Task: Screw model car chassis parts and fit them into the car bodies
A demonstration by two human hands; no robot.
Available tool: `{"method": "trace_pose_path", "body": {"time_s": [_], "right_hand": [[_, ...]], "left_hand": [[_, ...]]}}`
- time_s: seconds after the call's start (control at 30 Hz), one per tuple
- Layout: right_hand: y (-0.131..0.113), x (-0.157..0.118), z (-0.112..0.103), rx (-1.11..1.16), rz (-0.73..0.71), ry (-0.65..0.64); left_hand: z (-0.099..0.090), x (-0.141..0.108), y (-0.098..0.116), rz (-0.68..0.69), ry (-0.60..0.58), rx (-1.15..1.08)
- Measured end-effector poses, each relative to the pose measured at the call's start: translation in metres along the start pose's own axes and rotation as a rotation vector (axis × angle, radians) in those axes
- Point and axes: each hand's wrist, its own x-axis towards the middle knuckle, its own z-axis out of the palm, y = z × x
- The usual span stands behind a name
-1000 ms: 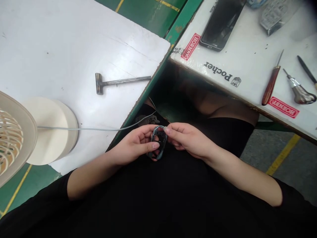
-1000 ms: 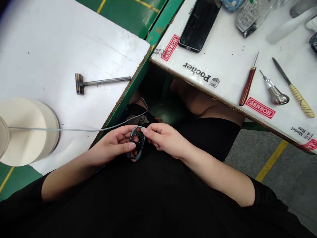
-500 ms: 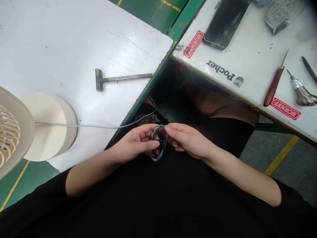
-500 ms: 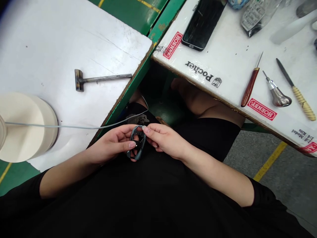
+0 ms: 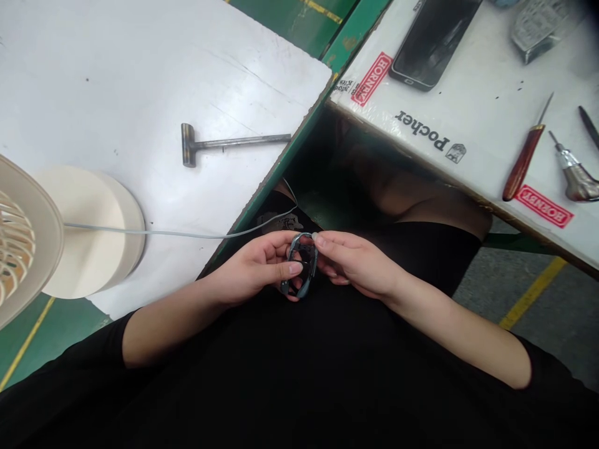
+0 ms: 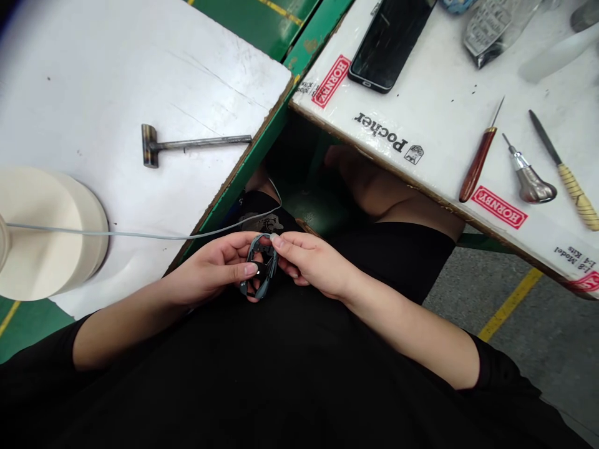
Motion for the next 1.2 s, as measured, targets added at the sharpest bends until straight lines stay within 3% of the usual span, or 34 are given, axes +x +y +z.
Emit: {"method": "trace_pose_path", "body": {"time_s": [0.53,0.77,1.07,1.2], "right_hand": [[-0.003,0.002,0.001,0.057,0.018,-0.024],[-0.003,-0.004,0.003,-0.083,-0.059,0.091],[-0.006,-0.008,-0.001,-0.098,-0.062,0.037],[-0.007,-0.012,0.001,-0.211,-0.136,0.092]], "left_hand": [[0.001,-0.001,-0.002,-0.013,0.007,-0.012],[0.001,0.001,0.001,0.073,0.056,0.016],[0.001,0.0,0.003,0.112,0.088,0.01],[0.001,0.001,0.003,0.158,0.085,0.026]]}}
